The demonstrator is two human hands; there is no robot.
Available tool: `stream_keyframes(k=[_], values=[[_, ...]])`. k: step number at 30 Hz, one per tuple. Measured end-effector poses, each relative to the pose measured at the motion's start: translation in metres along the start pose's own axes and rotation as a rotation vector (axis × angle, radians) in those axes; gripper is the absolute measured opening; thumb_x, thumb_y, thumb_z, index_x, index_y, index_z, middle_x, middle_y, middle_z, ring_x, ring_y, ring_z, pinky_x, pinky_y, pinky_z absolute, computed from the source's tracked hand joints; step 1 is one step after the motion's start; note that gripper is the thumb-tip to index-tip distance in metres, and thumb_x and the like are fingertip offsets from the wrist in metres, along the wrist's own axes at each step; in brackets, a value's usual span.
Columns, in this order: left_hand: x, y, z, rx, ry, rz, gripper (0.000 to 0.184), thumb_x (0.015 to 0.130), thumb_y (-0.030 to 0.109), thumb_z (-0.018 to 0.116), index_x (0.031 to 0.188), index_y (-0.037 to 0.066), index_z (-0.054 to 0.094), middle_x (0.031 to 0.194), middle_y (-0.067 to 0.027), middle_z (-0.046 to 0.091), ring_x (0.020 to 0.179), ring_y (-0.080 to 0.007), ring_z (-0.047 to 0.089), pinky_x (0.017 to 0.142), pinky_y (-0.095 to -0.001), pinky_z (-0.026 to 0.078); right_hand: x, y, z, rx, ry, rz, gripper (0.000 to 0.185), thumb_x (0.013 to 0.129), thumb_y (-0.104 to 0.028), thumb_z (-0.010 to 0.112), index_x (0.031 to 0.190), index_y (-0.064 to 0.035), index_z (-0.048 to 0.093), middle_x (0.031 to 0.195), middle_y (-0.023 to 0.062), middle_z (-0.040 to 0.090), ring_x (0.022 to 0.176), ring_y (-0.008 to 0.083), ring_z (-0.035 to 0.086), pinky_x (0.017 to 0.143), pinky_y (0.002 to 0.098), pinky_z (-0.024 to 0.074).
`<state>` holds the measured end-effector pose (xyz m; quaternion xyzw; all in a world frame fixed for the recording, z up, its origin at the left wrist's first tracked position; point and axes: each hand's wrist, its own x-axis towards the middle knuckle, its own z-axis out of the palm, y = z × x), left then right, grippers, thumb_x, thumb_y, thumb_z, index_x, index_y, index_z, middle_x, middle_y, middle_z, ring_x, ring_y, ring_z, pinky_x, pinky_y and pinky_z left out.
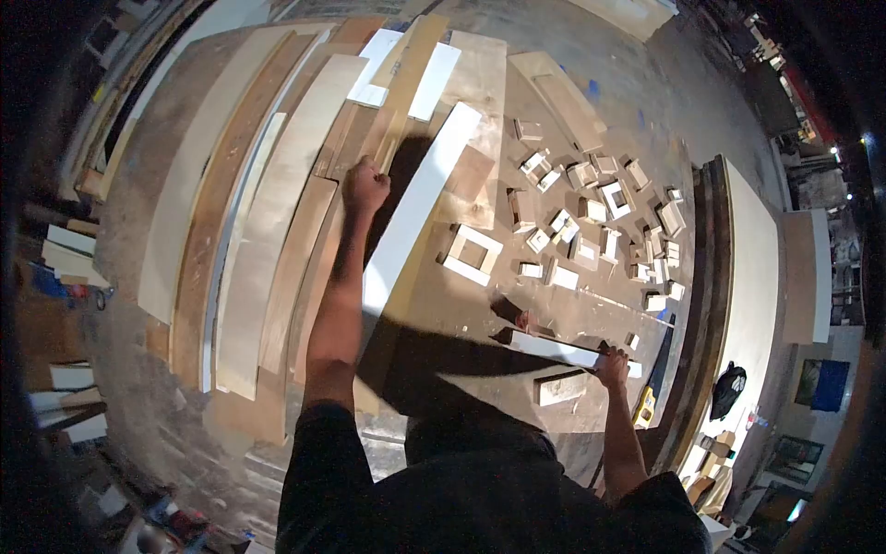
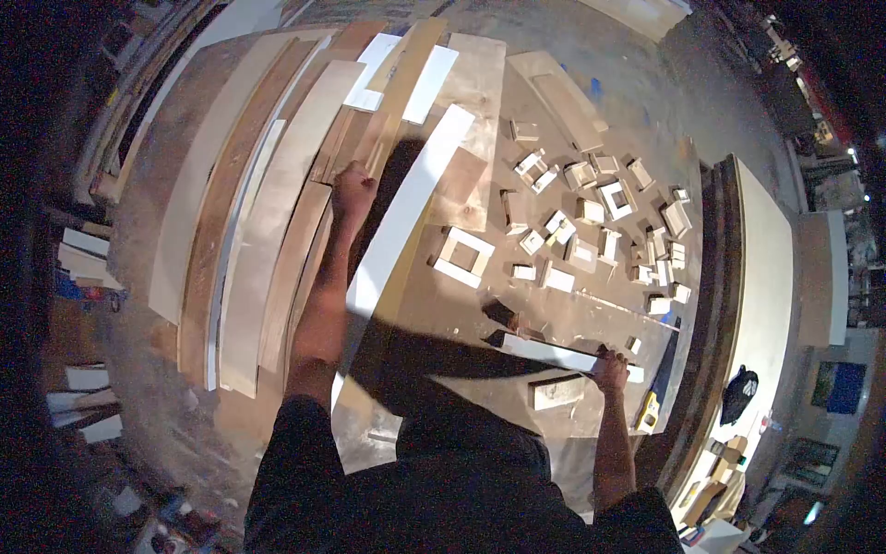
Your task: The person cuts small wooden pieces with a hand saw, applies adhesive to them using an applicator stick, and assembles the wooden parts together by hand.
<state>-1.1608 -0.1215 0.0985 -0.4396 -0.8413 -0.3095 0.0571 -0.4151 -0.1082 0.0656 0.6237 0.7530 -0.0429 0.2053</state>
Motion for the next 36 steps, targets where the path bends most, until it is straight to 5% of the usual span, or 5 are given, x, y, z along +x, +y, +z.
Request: stream_keyframes(k=[3,5,19,26,36], values=[[0.004,-0.045,0.018,-0.412,-0.016,-0.075,0.025,0.070,0.003,0.078,0.092,-0.004,0.067,0.073,-0.0175,0.068,0.069,-0.0317,0.069,0.063,-0.0371,0.056,-0.008,-0.005,-0.012,-0.009,0.081,-0.109,0.054,0.072,-0.036,0.078,0.118,-0.0142,0.059,0.112,0.0124,0.061,0.110,0.0380,0.057,0.080,0.0575,0.0536],[0.013,-0.011,-0.046,-0.875,-0.029,-0.475,0.021,0.076,0.003,0.079,0.095,-0.004,0.071,0.080,-0.0139,0.073,0.070,-0.0211,0.070,0.060,-0.0302,0.055,-0.017,-0.017,-0.033,0.007,0.068,-0.100,0.048,0.074,-0.037,0.077,0.113,-0.0135,0.061,0.107,0.0127,0.063,0.106,0.0360,0.058,0.081,0.0562,0.0528],[0.064,0.061,-0.261,-1.040,0.124,-0.473,0.029,0.093,0.025,0.070,0.109,0.001,0.071,0.094,-0.0059,0.072,0.070,-0.0056,0.059,0.056,-0.0164,0.045,-0.018,0.014,-0.005,0.165,0.201,-0.268,0.068,0.056,-0.027,0.091,0.114,-0.0093,0.062,0.098,0.0136,0.065,0.096,0.0364,0.061,0.087,0.0488,0.0505],[0.057,0.117,-0.304,-1.381,-0.001,-0.446,0.032,0.096,0.020,0.065,0.115,-0.005,0.065,0.100,-0.0115,0.068,0.067,-0.0079,0.053,0.047,-0.0176,0.039,-0.017,0.028,0.022,0.429,0.393,-0.306,0.043,0.055,-0.012,0.084,0.096,-0.0113,0.071,0.097,0.0098,0.066,0.100,0.0313,0.062,0.085,0.0462,0.0508],[0.020,0.199,-0.314,-1.825,-0.303,-0.376,0.030,0.102,0.011,0.051,0.124,-0.009,0.051,0.098,-0.0113,0.062,0.063,-0.0045,0.047,0.043,-0.0134,0.037,-0.040,0.031,-0.002,0.420,0.311,-0.295,0.047,0.053,-0.014,0.089,0.096,-0.0134,0.071,0.108,0.0075,0.066,0.109,0.0318,0.060,0.091,0.0472,0.0476]])
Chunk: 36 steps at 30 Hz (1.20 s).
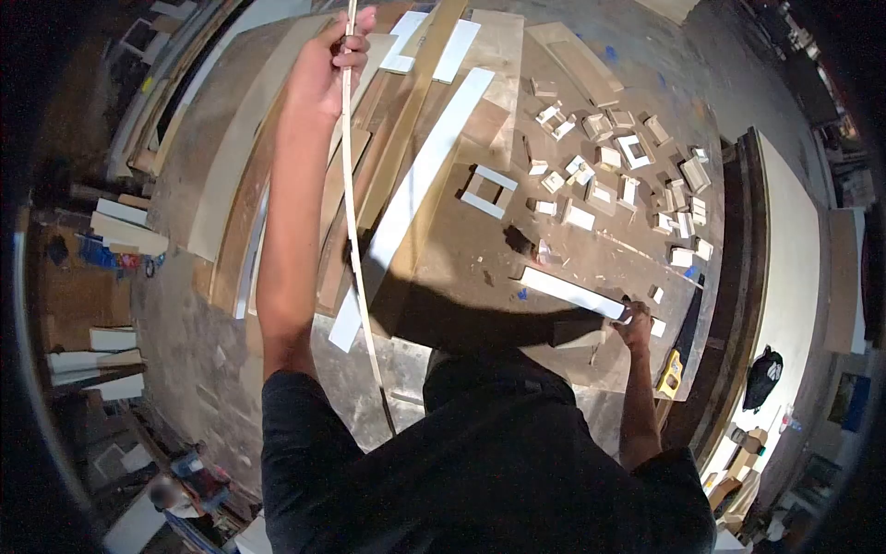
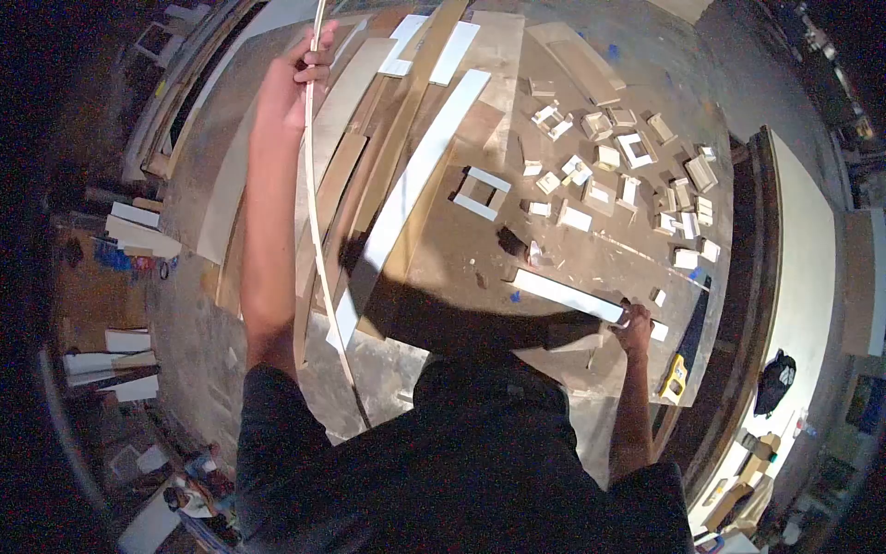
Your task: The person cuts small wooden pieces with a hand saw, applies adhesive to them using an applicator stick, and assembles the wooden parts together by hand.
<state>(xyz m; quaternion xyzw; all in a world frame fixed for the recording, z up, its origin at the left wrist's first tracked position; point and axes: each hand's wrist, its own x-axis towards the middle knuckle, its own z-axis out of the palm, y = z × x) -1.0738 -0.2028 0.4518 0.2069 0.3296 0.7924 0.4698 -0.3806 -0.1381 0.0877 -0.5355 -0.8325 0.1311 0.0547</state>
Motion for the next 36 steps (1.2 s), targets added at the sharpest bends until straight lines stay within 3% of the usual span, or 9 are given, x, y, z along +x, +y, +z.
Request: stream_keyframes(k=[5,13,18,19,23,25,29,30,36], values=[[-0.007,-0.021,0.019,-0.219,-0.240,-0.135,0.030,0.102,0.005,0.046,0.127,-0.012,0.047,0.094,-0.0121,0.056,0.062,-0.0043,0.043,0.041,-0.0131,0.036,-0.016,-0.014,-0.018,0.032,0.112,0.084,0.040,0.058,-0.019,0.089,0.093,-0.0145,0.071,0.114,0.0041,0.066,0.114,0.0294,0.057,0.096,0.0486,0.0443],[-0.054,-0.070,0.106,-0.241,-0.305,-0.283,0.028,0.103,0.009,0.046,0.122,-0.010,0.052,0.086,-0.0084,0.052,0.053,-0.0016,0.040,0.036,-0.0127,0.035,-0.028,-0.017,-0.012,0.188,0.221,0.138,0.031,0.072,-0.030,0.085,0.095,-0.0136,0.071,0.101,0.0068,0.069,0.115,0.0296,0.056,0.092,0.0511,0.0438],[-0.131,-0.124,0.181,0.296,-0.100,-0.211,0.026,0.099,0.021,0.058,0.118,0.003,0.057,0.080,-0.0071,0.060,0.048,-0.0036,0.046,0.035,-0.0160,0.034,-0.006,-0.028,-0.019,0.560,0.398,-0.034,0.024,0.085,-0.020,0.077,0.095,0.0001,0.069,0.083,0.0113,0.068,0.074,0.0246,0.065,0.074,0.0331,0.0518],[-0.148,-0.147,0.196,0.333,-0.011,-0.215,0.024,0.098,0.023,0.060,0.115,0.006,0.059,0.078,-0.0068,0.062,0.045,-0.0045,0.047,0.035,-0.0169,0.032,-0.002,-0.042,-0.035,0.777,0.296,0.038,0.022,0.089,-0.018,0.073,0.098,0.0016,0.069,0.083,0.0096,0.068,0.074,0.0208,0.065,0.073,0.0314,0.0515],[-0.186,-0.239,0.183,0.689,-0.428,-0.365,0.019,0.098,0.023,0.064,0.104,0.005,0.058,0.077,-0.0040,0.063,0.059,-0.0064,0.061,0.044,-0.0179,0.042,0.005,-0.106,-0.120,1.333,0.067,0.059,0.020,0.097,-0.011,0.062,0.107,0.0051,0.068,0.085,0.0064,0.068,0.072,0.0138,0.065,0.068,0.0272,0.0521],[-0.207,-0.297,0.171,0.700,-0.469,-0.189,0.019,0.097,0.020,0.066,0.100,0.003,0.060,0.076,-0.0021,0.064,0.069,-0.0057,0.065,0.050,-0.0193,0.046,0.000,-0.130,-0.151,1.633,-0.101,-0.022,0.016,0.098,-0.008,0.059,0.101,0.0057,0.068,0.085,0.0089,0.070,0.069,0.0148,0.065,0.064,0.0269,0.0529],[-0.242,-0.332,0.168,0.897,-0.485,-0.224,0.018,0.095,0.016,0.067,0.092,-0.001,0.062,0.080,-0.0048,0.067,0.071,-0.0070,0.065,0.059,-0.0218,0.050,-0.014,-0.118,-0.153,1.483,-0.176,-0.052,0.014,0.097,-0.007,0.059,0.091,0.0038,0.066,0.084,0.0110,0.070,0.064,0.0155,0.064,0.061,0.0274,0.0533],[-0.253,-0.356,0.155,0.904,-0.419,-0.153,0.019,0.092,0.016,0.070,0.091,-0.001,0.060,0.070,-0.0071,0.065,0.064,-0.0092,0.064,0.057,-0.0258,0.048,-0.020,-0.107,-0.144,1.488,-0.207,-0.018,0.013,0.097,-0.007,0.060,0.091,0.0033,0.066,0.083,0.0111,0.070,0.064,0.0155,0.064,0.061,0.0280,0.0534],[-0.297,-0.406,0.123,1.026,-0.368,-0.290,0.017,0.088,0.012,0.073,0.091,-0.001,0.064,0.076,-0.0087,0.069,0.065,-0.0094,0.064,0.059,-0.0268,0.049,-0.044,-0.071,-0.123,1.512,-0.427,0.308,0.016,0.097,-0.012,0.064,0.099,0.0029,0.067,0.084,0.0112,0.071,0.065,0.0141,0.067,0.060,0.0285,0.0549]])
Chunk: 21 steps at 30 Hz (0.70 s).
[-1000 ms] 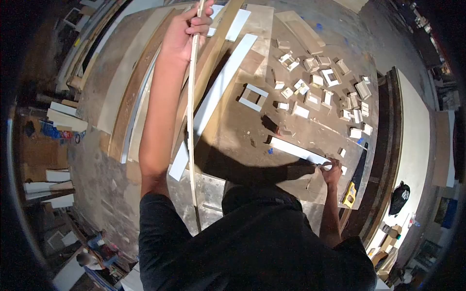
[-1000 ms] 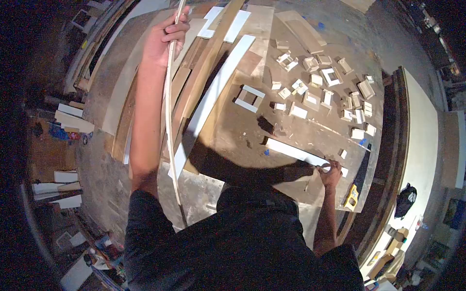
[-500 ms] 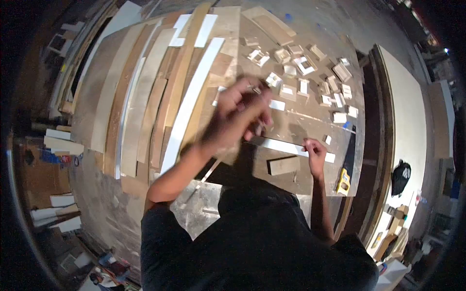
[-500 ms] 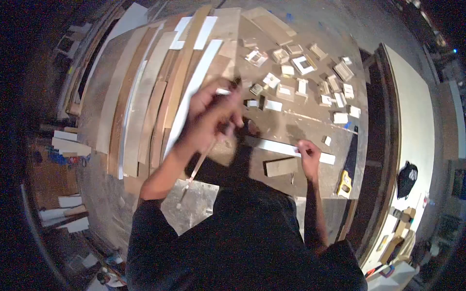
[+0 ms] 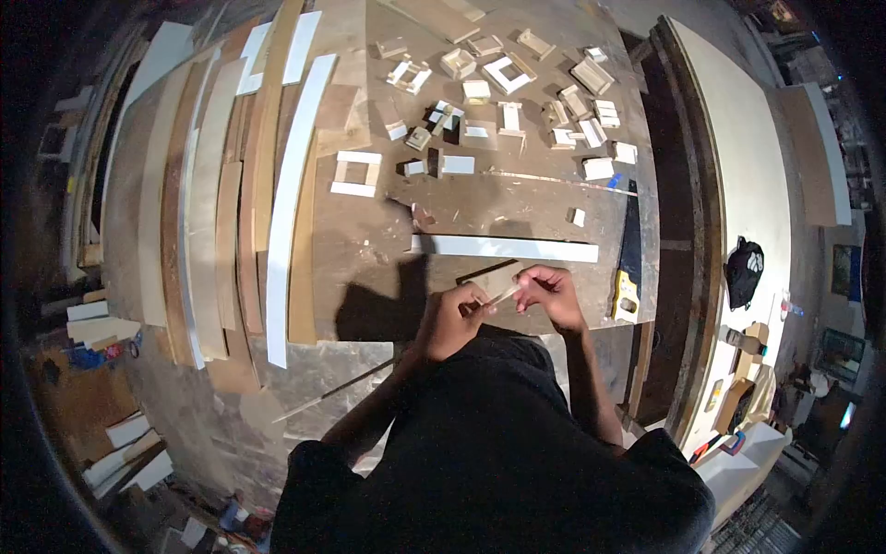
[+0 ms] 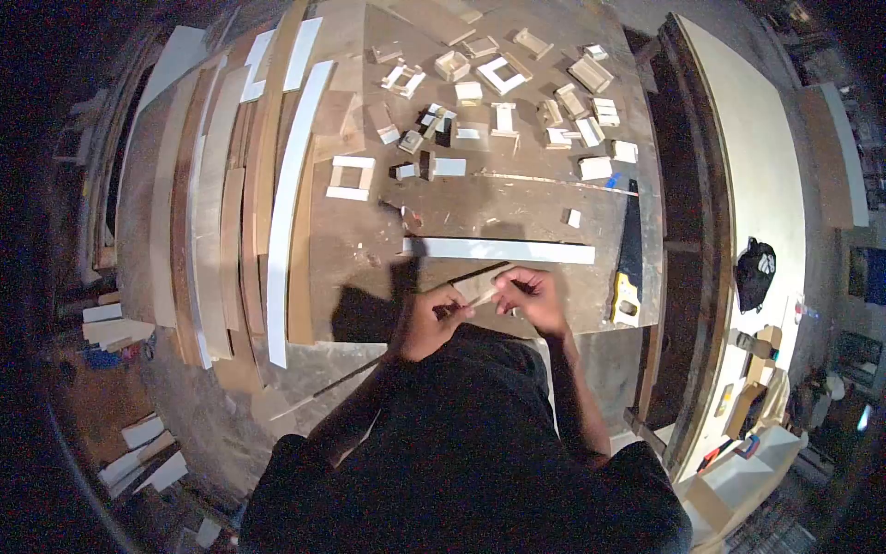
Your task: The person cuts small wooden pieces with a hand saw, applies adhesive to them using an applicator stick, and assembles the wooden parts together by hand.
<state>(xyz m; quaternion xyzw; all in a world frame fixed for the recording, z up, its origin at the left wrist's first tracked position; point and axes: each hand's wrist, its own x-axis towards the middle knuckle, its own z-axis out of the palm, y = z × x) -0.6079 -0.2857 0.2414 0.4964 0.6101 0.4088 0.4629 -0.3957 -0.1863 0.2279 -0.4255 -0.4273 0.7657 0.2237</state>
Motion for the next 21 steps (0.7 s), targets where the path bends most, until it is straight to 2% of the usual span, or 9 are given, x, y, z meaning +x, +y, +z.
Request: stream_keyframes(k=[4,5,7,8,9,11,15,19,21], values=[[0.006,-0.002,0.007,0.013,-0.074,0.001,0.017,0.092,0.016,0.069,0.093,-0.001,0.068,0.075,-0.0069,0.070,0.063,-0.0091,0.062,0.058,-0.0272,0.050,-0.001,0.005,-0.019,-0.110,0.015,0.041,0.014,0.095,-0.010,0.066,0.098,0.0034,0.068,0.083,0.0121,0.071,0.066,0.0153,0.068,0.060,0.0289,0.0556],[0.008,-0.005,0.007,0.014,-0.076,-0.001,0.017,0.092,0.016,0.069,0.093,-0.001,0.068,0.075,-0.0069,0.070,0.063,-0.0091,0.062,0.058,-0.0272,0.050,-0.002,0.005,-0.027,-0.062,0.038,-0.017,0.013,0.095,-0.009,0.065,0.098,0.0033,0.068,0.082,0.0124,0.071,0.067,0.0158,0.069,0.061,0.0289,0.0558],[0.016,-0.009,0.001,-0.053,-0.179,-0.199,0.022,0.096,0.020,0.065,0.094,-0.001,0.069,0.077,-0.0063,0.070,0.064,-0.0088,0.063,0.058,-0.0266,0.052,-0.002,0.002,-0.044,-0.007,0.064,-0.074,0.013,0.095,-0.009,0.065,0.097,0.0033,0.068,0.081,0.0126,0.071,0.067,0.0163,0.069,0.062,0.0289,0.0560],[0.018,-0.010,-0.002,-0.001,-0.187,-0.182,0.026,0.099,0.023,0.061,0.095,-0.002,0.070,0.079,-0.0059,0.071,0.064,-0.0089,0.063,0.057,-0.0268,0.053,-0.003,-0.001,-0.055,-0.020,0.110,-0.114,0.013,0.095,-0.009,0.064,0.097,0.0035,0.069,0.081,0.0127,0.072,0.067,0.0164,0.069,0.062,0.0291,0.0561],[0.023,-0.002,-0.006,0.037,-0.190,-0.117,0.020,0.096,0.016,0.064,0.098,-0.002,0.071,0.079,-0.0094,0.073,0.071,-0.0114,0.069,0.064,-0.0267,0.053,-0.005,-0.005,-0.065,-0.031,0.153,-0.147,0.014,0.096,-0.009,0.064,0.096,0.0037,0.069,0.082,0.0127,0.072,0.067,0.0164,0.069,0.063,0.0293,0.0563],[0.030,0.006,-0.003,0.070,-0.146,-0.023,0.015,0.094,0.012,0.066,0.098,-0.001,0.072,0.077,-0.0079,0.072,0.067,-0.0092,0.065,0.060,-0.0265,0.050,-0.010,-0.024,-0.073,-0.050,0.186,-0.133,0.018,0.097,-0.012,0.063,0.098,0.0050,0.069,0.082,0.0127,0.072,0.066,0.0157,0.068,0.065,0.0300,0.0565],[0.042,0.029,0.017,0.008,-0.085,-0.091,0.014,0.090,0.012,0.071,0.095,-0.001,0.073,0.074,-0.0073,0.071,0.062,-0.0069,0.058,0.058,-0.0263,0.047,-0.010,-0.040,-0.100,-0.058,0.104,-0.202,0.019,0.098,-0.011,0.060,0.098,0.0062,0.068,0.083,0.0130,0.071,0.066,0.0161,0.068,0.065,0.0301,0.0564],[0.048,0.050,0.035,0.143,-0.110,-0.140,0.016,0.091,0.011,0.071,0.101,-0.001,0.073,0.085,-0.0063,0.074,0.070,-0.0081,0.063,0.063,-0.0247,0.049,-0.006,-0.039,-0.136,-0.045,0.097,-0.229,0.019,0.099,-0.010,0.058,0.101,0.0069,0.068,0.085,0.0143,0.071,0.068,0.0171,0.068,0.066,0.0303,0.0571],[0.047,0.029,0.048,0.158,-0.069,-0.111,0.016,0.089,0.011,0.072,0.101,0.000,0.073,0.086,-0.0075,0.074,0.070,-0.0103,0.063,0.063,-0.0261,0.049,-0.004,-0.032,-0.155,-0.098,0.112,-0.213,0.019,0.099,-0.010,0.060,0.103,0.0071,0.068,0.086,0.0135,0.071,0.070,0.0169,0.069,0.067,0.0293,0.0572]])
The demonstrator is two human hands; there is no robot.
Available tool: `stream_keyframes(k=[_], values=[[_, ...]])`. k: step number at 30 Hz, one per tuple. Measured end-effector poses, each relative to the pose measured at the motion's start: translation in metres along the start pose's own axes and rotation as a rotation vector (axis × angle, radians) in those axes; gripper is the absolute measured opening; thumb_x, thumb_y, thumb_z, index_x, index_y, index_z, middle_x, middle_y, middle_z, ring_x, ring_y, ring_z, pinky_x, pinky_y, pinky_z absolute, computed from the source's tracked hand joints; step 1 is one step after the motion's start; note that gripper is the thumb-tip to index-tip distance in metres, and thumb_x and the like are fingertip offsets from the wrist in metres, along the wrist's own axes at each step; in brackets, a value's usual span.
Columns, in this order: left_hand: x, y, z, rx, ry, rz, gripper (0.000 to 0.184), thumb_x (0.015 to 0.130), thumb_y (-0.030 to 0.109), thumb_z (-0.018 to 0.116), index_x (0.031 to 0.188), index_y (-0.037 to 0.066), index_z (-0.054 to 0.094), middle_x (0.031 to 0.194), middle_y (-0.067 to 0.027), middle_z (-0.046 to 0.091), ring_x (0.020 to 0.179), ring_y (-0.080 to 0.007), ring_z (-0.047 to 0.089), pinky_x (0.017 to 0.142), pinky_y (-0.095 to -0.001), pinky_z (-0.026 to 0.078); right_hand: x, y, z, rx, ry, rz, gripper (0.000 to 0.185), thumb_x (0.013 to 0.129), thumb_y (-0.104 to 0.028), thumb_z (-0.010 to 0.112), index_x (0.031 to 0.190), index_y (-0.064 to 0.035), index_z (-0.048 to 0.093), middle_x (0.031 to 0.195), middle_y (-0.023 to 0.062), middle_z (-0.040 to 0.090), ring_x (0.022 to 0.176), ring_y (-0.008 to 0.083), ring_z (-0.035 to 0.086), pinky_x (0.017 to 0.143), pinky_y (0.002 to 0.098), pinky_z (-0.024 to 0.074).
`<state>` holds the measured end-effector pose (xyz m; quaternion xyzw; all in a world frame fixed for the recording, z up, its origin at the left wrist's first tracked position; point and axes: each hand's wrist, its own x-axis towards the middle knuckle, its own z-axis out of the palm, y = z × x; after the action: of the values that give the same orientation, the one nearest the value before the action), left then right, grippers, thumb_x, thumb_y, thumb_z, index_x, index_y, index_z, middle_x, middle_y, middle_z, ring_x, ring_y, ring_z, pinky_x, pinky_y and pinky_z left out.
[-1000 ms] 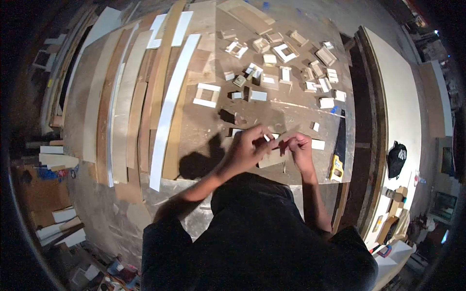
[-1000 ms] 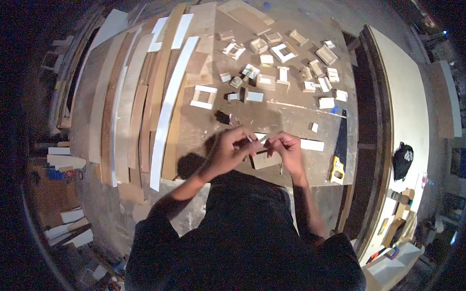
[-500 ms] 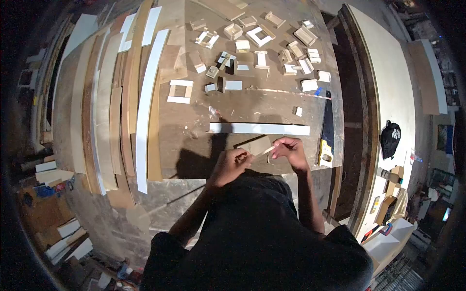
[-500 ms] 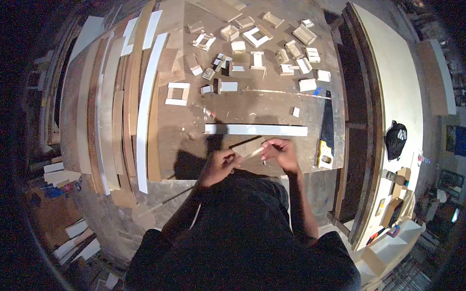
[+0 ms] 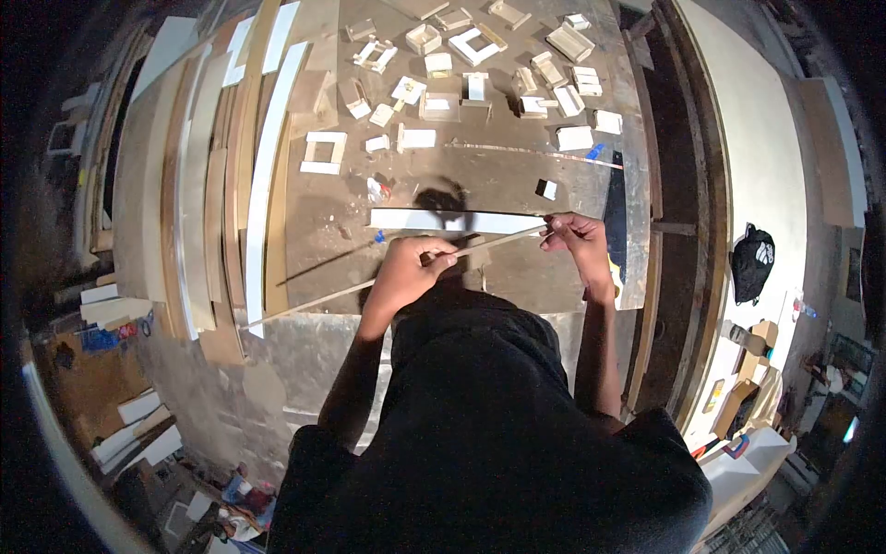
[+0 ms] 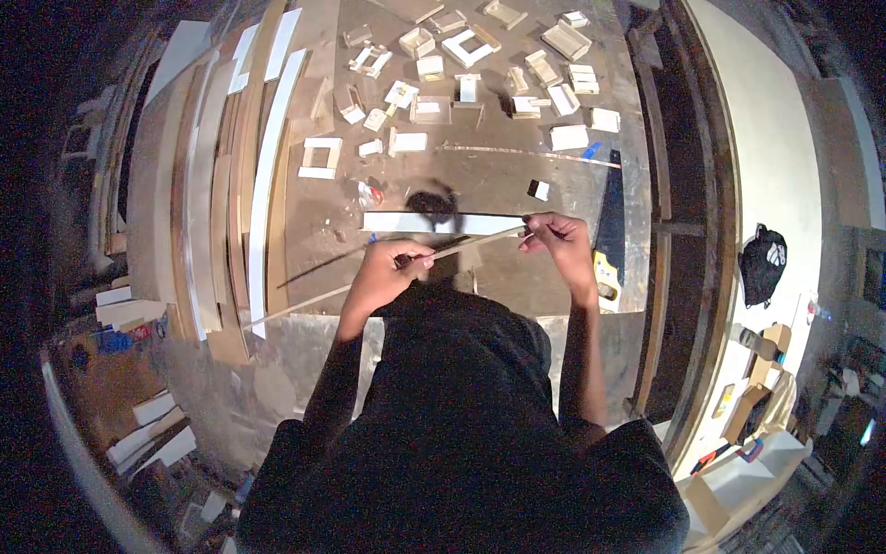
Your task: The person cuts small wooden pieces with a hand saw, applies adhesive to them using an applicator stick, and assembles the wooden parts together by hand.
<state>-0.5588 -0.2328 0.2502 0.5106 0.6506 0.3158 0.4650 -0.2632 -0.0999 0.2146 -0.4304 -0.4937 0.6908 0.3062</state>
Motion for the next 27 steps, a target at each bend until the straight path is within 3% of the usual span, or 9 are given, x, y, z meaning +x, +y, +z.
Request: stream_keyframes(k=[3,5,6,8,9,14,17,24,27], values=[[0.000,-0.038,0.001,0.141,-0.012,0.082,0.016,0.085,0.008,0.074,0.100,0.002,0.075,0.085,-0.0102,0.074,0.068,-0.0146,0.064,0.065,-0.0290,0.050,0.003,0.024,-0.029,-0.051,0.056,0.063,0.022,0.094,-0.013,0.068,0.102,0.0066,0.069,0.085,0.0118,0.071,0.070,0.0173,0.068,0.067,0.0287,0.0569],[-0.003,-0.058,-0.014,0.112,0.050,-0.019,0.013,0.083,0.007,0.074,0.095,0.005,0.077,0.083,-0.0155,0.073,0.070,-0.0213,0.068,0.067,-0.0335,0.052,0.006,0.066,-0.059,-0.698,0.133,-0.012,0.037,0.086,-0.018,0.076,0.116,0.0020,0.066,0.101,0.0142,0.071,0.086,0.0251,0.070,0.079,0.0345,0.0572],[-0.005,-0.069,-0.024,0.168,0.141,-0.036,0.013,0.082,0.007,0.074,0.094,0.006,0.078,0.085,-0.0143,0.074,0.075,-0.0224,0.070,0.068,-0.0345,0.052,0.002,0.082,-0.066,-0.697,0.137,-0.007,0.037,0.086,-0.018,0.076,0.116,0.0020,0.066,0.101,0.0142,0.071,0.086,0.0251,0.070,0.079,0.0345,0.0572],[-0.006,-0.087,-0.041,0.239,0.195,-0.071,0.013,0.081,0.008,0.075,0.093,0.006,0.077,0.087,-0.0152,0.074,0.079,-0.0266,0.072,0.071,-0.0362,0.053,-0.002,0.110,-0.075,-1.291,0.262,-0.283,0.062,0.077,-0.020,0.081,0.133,-0.0072,0.057,0.121,0.0151,0.065,0.111,0.0350,0.062,0.098,0.0399,0.0496],[-0.006,-0.101,-0.046,0.326,0.180,-0.078,0.013,0.080,0.009,0.075,0.093,0.006,0.077,0.087,-0.0157,0.073,0.080,-0.0286,0.071,0.072,-0.0367,0.053,-0.003,0.124,-0.084,-1.248,0.174,-0.234,0.074,0.074,-0.020,0.081,0.141,-0.0102,0.049,0.133,0.0163,0.057,0.125,0.0393,0.051,0.105,0.0448,0.0425],[-0.003,-0.160,-0.062,0.534,0.071,-0.084,0.014,0.079,0.011,0.074,0.092,0.008,0.077,0.090,-0.0162,0.072,0.085,-0.0332,0.070,0.076,-0.0395,0.053,0.004,0.142,-0.090,-1.154,0.214,-0.357,0.072,0.073,-0.018,0.080,0.139,-0.0117,0.051,0.130,0.0181,0.058,0.121,0.0397,0.052,0.100,0.0461,0.0452],[-0.001,-0.183,-0.078,0.558,0.084,-0.058,0.012,0.077,0.009,0.074,0.089,0.008,0.077,0.088,-0.0172,0.072,0.085,-0.0343,0.070,0.076,-0.0414,0.053,0.012,0.137,-0.086,-1.175,0.228,-0.145,0.071,0.073,-0.022,0.081,0.137,-0.0117,0.053,0.124,0.0176,0.061,0.114,0.0401,0.057,0.097,0.0465,0.0470],[0.004,-0.199,-0.141,0.544,0.061,-0.011,0.013,0.079,0.005,0.072,0.091,0.006,0.077,0.085,-0.0171,0.072,0.079,-0.0310,0.071,0.073,-0.0381,0.054,0.008,0.127,-0.084,-1.166,0.288,0.023,0.057,0.072,-0.018,0.080,0.126,-0.0113,0.063,0.119,0.0161,0.064,0.111,0.0364,0.059,0.094,0.0437,0.0498],[0.008,-0.217,-0.161,0.497,0.164,0.012,0.012,0.081,0.005,0.072,0.091,0.006,0.077,0.088,-0.0160,0.073,0.078,-0.0283,0.072,0.073,-0.0378,0.054,-0.002,0.144,-0.091,-1.226,0.408,-0.112,0.050,0.073,-0.014,0.078,0.122,-0.0086,0.064,0.115,0.0163,0.065,0.106,0.0366,0.061,0.090,0.0436,0.0509]])
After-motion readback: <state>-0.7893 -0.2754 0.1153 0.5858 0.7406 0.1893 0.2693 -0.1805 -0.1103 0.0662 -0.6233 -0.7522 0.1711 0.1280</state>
